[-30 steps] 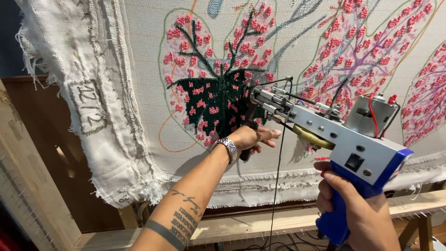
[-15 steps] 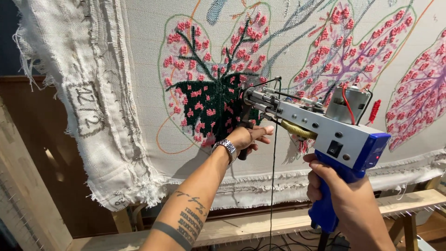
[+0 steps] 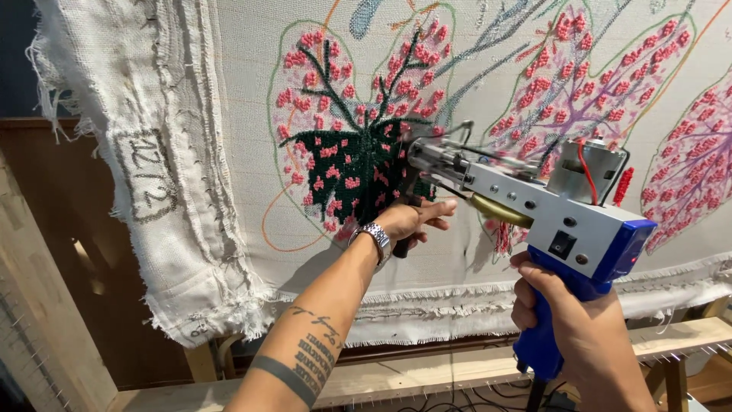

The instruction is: Using a tufting gun to create a patterned design on a stretched rug cloth.

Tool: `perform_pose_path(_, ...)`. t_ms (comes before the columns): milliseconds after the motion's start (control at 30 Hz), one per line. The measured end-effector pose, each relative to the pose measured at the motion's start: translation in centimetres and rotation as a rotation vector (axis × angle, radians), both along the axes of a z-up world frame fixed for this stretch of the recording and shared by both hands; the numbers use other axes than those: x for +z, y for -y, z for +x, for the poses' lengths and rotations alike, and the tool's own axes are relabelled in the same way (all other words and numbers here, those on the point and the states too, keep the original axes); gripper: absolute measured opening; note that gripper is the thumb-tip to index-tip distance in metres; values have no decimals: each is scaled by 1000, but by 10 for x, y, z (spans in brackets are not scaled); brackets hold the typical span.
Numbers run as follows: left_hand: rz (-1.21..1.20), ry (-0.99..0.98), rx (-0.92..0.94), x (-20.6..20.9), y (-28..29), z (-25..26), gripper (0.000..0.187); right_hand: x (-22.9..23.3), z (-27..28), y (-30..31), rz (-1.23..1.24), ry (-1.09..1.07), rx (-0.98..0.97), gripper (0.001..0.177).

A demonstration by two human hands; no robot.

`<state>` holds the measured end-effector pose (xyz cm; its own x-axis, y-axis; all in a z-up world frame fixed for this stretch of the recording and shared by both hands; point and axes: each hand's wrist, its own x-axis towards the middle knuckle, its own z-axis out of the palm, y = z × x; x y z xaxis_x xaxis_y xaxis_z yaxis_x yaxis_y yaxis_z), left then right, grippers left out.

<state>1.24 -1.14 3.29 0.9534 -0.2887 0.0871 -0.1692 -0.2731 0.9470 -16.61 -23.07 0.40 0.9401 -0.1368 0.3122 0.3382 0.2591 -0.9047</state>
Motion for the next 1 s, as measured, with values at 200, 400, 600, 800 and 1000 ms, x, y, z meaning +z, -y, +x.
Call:
perform_pose_path(200, -15, -9, -30, 1, 0, 2, 71, -3, 8, 3, 28, 69, -2, 23)
perform_pose_path(400, 31, 3, -99, 8, -1, -4, 72, -9, 11, 16, 8, 67, 29, 30)
perform_pose_path(600, -4, 15, -424, 8, -2, -4, 69, -35, 21, 55, 110, 54, 159, 39)
perform_pose_path(800, -69, -3, -666, -1, 1, -3, 58, -59, 24, 85, 111, 38, 156, 45)
perform_pose_path(1000, -91, 21, -638, -13, 17, 14, 41, -62, 23, 106, 96, 81, 128, 49)
